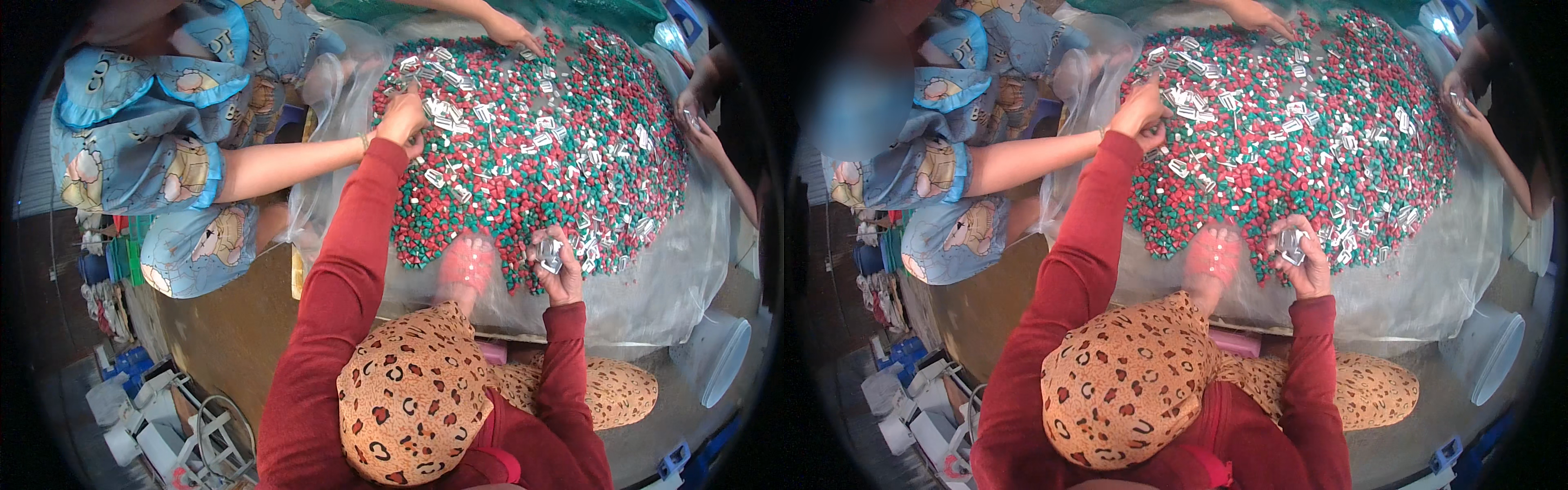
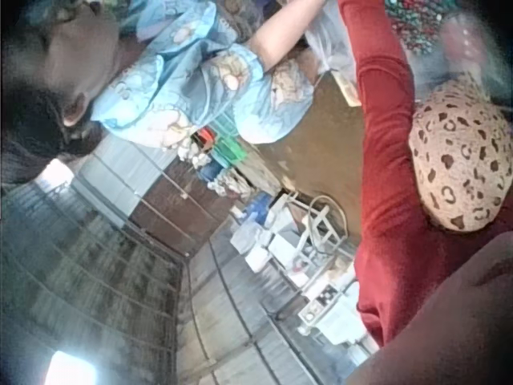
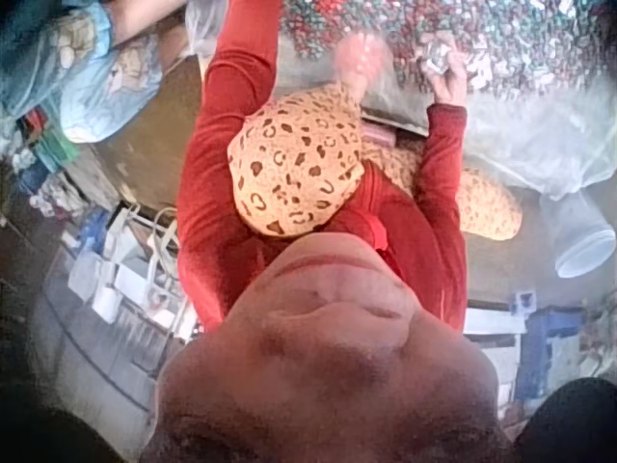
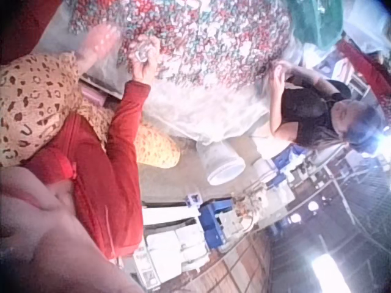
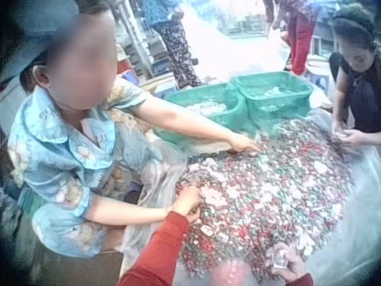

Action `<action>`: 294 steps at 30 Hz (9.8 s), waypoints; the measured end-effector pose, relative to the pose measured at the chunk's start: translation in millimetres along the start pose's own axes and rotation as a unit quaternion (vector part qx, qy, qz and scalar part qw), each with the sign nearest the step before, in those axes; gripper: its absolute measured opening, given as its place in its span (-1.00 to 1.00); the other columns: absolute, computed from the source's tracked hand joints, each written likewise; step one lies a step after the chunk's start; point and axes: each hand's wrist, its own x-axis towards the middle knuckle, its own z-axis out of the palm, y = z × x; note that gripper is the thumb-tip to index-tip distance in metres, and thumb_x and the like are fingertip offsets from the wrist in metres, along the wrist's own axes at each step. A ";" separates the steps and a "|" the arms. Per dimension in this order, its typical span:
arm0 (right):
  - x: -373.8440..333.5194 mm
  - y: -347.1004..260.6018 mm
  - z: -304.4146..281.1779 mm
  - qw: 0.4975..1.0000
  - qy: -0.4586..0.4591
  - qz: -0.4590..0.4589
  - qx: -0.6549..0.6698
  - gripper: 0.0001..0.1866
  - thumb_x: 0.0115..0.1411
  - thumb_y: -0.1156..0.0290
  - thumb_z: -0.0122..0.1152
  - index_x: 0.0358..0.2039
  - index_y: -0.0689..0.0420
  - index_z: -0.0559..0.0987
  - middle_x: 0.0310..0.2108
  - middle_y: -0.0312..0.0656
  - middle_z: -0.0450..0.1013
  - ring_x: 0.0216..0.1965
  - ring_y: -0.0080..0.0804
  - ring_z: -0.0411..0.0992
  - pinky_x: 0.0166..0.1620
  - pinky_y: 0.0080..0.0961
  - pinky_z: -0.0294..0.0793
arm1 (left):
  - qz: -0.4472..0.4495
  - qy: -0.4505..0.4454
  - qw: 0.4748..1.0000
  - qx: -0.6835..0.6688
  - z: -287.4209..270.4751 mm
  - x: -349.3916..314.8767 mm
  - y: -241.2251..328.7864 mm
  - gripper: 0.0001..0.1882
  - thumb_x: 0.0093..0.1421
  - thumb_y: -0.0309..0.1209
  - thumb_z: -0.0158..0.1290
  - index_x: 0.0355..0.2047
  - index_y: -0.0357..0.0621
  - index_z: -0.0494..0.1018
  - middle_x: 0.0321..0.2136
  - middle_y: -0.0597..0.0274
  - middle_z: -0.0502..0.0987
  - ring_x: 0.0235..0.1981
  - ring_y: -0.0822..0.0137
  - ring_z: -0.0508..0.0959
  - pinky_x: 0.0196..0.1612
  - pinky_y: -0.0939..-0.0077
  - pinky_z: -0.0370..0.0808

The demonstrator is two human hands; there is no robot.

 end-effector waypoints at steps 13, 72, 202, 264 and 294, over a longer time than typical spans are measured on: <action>-3.9 5.3 6.9 1.000 -0.001 0.010 -0.013 -0.71 -0.04 0.55 0.15 -0.25 0.21 0.38 -0.27 -0.03 0.33 -0.36 -0.27 0.40 -0.60 -0.61 0.54 | 0.145 -0.035 0.987 -0.064 50.6 -3.7 17.5 -0.26 -0.16 -0.62 0.16 0.08 0.19 0.27 -0.07 -0.05 0.34 -0.02 -0.05 0.40 0.00 0.19 0.39; 13.6 -11.9 5.6 0.961 0.026 -0.042 0.271 -0.68 0.25 0.23 -0.03 -0.16 0.24 0.44 -0.37 -0.17 0.13 -0.43 -0.45 0.11 -0.73 -0.73 0.16 | 0.024 0.101 0.983 -0.149 80.8 -95.6 -7.7 -0.11 -0.15 -0.51 0.28 0.21 -0.17 0.09 0.09 -0.23 0.12 0.11 -0.15 0.25 0.11 0.20 0.31; 239.1 -212.1 99.2 0.989 0.018 -0.135 -0.059 -0.49 0.24 0.36 -0.05 0.18 0.17 0.16 0.18 0.11 -0.01 0.22 0.16 -0.01 0.13 0.18 0.23 | 0.305 0.223 0.896 -0.233 75.7 -120.2 73.3 -0.64 0.08 -0.56 -0.04 -0.06 -0.13 0.41 -0.02 0.16 0.36 0.09 0.06 0.25 0.13 0.14 0.20; -16.3 -2.4 -17.7 0.953 0.185 -0.087 -0.224 -0.54 0.09 0.57 0.20 0.03 0.24 0.37 -0.34 -0.10 0.48 -0.39 -0.50 0.49 -0.42 -0.66 0.53 | 0.130 -0.162 0.597 -0.775 60.0 -116.1 63.0 -0.83 0.05 -0.52 0.07 -0.31 -0.19 0.37 -0.47 0.28 0.40 -0.55 0.47 0.47 -0.55 0.72 0.38; 2.9 13.4 -13.3 0.985 0.168 -0.003 0.037 -0.93 0.14 0.49 0.05 -0.35 0.14 0.38 -0.42 -0.19 0.33 -0.42 -0.39 0.34 -0.60 -0.67 0.25 | 0.038 -0.165 0.744 -0.647 55.9 -95.0 22.3 -0.78 0.06 -0.38 0.14 -0.29 -0.16 0.44 -0.59 0.35 0.38 -0.65 0.43 0.35 -0.76 0.72 0.17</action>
